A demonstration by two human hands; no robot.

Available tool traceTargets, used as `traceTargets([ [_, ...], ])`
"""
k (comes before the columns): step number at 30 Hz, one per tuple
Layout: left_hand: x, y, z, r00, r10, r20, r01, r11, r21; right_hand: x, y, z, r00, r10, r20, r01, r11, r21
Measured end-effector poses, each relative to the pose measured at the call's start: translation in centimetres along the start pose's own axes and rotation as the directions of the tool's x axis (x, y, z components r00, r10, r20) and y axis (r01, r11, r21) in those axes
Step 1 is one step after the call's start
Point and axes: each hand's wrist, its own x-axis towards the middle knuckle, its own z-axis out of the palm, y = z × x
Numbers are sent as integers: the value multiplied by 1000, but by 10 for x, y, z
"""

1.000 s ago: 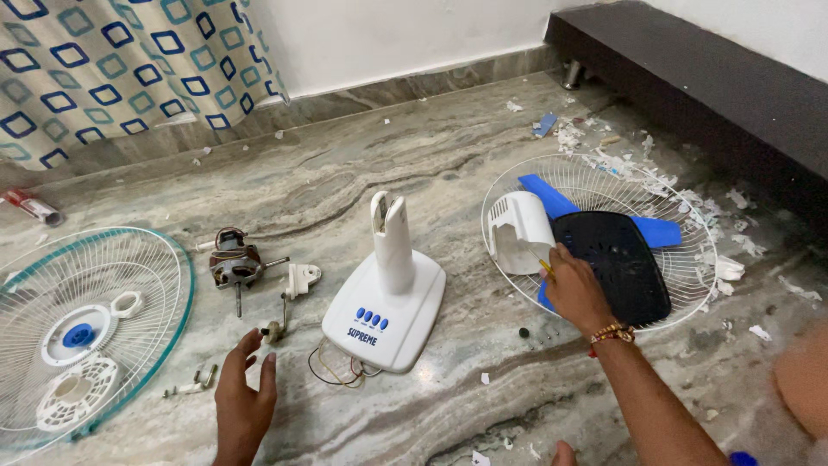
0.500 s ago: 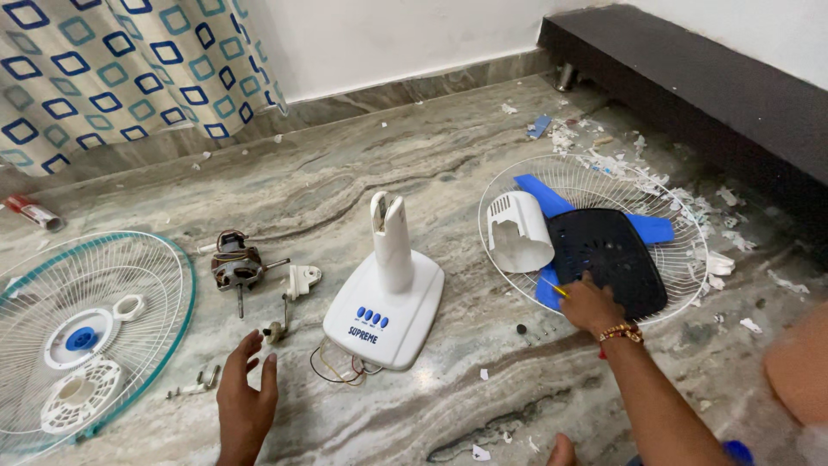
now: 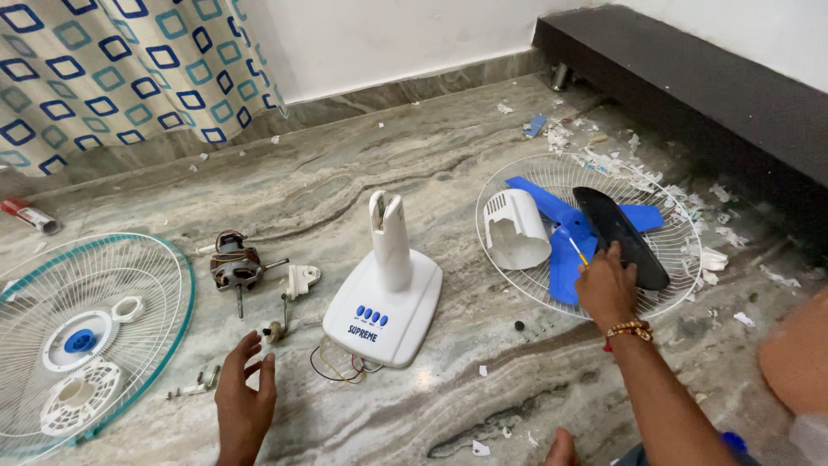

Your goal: The person assembles the base of a table fan by attaching a black plastic cover to the white base housing. They use a screwdriver to secure the cover with screws, handling the internal wiring and components during the process.

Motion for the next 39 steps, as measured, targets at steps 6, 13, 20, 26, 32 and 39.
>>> traceTargets([
  [6, 0, 0, 2, 999, 32, -14, -32, 999, -29, -3, -9, -57, 968, 207, -140, -168, 953, 251],
  [13, 1, -1, 2, 1000, 29, 5, -29, 1000, -10, -17, -24, -84, 958, 207, -196, -168, 965, 199],
  [20, 0, 0, 0, 1000, 1, 11, 0, 1000, -25, -12, -21, -53, 973, -26, -227, -10, 987, -158],
  [26, -1, -2, 0, 1000, 26, -4, -26, 999, -36, -15, -6, -1, 999, -34, -39, 26, 981, -193],
  [32, -1, -6, 0, 1000, 21, -20, -22, 999, -39, -14, 20, 51, 987, -11, 161, 32, 991, -127],
  [39, -1, -10, 0, 1000, -14, -14, 14, 999, -38, -23, 2, 18, 923, 177, 343, -156, 984, -88],
])
